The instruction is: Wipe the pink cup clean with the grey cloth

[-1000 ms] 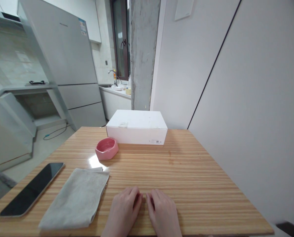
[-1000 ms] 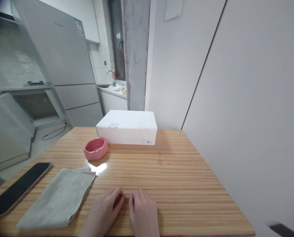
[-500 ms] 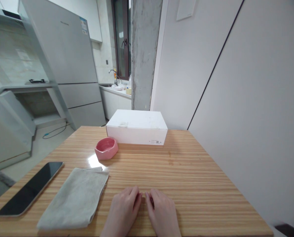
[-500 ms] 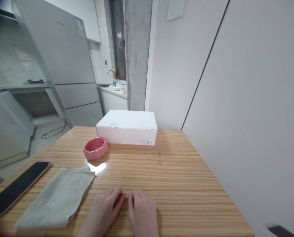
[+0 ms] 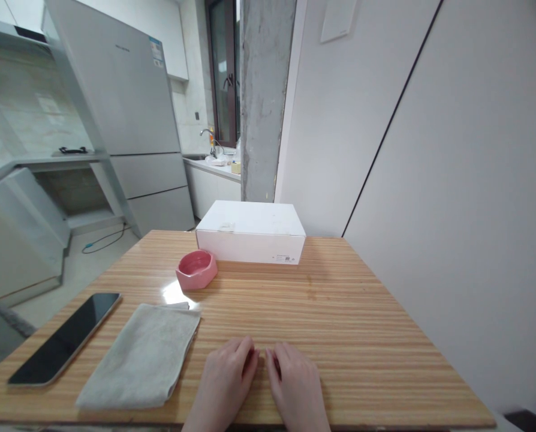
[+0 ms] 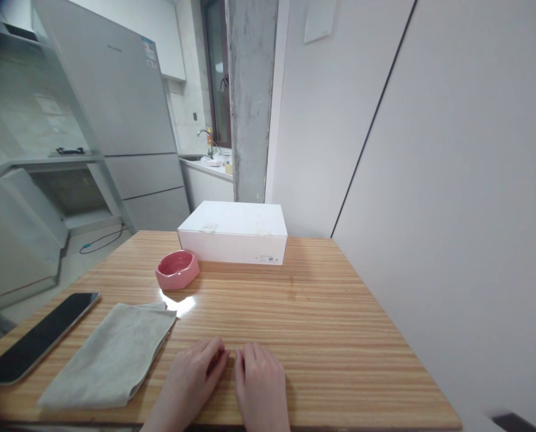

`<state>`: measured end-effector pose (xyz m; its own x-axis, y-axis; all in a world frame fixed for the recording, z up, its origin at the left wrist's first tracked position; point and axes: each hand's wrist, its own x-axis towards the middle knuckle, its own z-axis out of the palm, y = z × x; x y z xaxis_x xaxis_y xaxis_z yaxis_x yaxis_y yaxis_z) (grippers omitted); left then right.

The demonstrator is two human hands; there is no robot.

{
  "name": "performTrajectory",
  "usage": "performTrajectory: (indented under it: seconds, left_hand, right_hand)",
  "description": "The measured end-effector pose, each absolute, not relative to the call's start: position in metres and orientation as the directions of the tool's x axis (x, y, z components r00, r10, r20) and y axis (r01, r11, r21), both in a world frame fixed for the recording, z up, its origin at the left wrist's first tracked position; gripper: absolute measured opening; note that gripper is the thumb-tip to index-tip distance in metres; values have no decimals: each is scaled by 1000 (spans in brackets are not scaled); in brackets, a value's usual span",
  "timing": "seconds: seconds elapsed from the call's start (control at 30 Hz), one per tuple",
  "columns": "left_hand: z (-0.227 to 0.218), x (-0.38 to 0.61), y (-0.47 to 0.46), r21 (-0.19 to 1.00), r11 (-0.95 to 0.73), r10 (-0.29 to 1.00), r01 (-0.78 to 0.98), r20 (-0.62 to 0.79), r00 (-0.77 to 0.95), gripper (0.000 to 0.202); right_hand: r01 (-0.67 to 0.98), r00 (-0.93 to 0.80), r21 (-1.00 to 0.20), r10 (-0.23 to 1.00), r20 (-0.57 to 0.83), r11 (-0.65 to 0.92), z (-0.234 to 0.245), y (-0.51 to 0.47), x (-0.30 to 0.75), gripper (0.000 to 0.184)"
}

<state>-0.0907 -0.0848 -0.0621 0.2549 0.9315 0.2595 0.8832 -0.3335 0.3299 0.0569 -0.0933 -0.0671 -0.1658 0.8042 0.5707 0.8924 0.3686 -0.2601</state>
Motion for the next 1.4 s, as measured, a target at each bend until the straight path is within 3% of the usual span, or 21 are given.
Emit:
performTrajectory:
  seconds: [0.43,1.4]
  left_hand:
    - [-64,-92,-86,363,-338,931,869,263,252,19]
    - [-59,-88,-86,316,-363,912,877,315,264,17]
  right_hand:
    - [883,-174,-267,797,578,386,-70,-93,57,40]
    - [882,-185,-257,791,584,396,-68,-94,58,44]
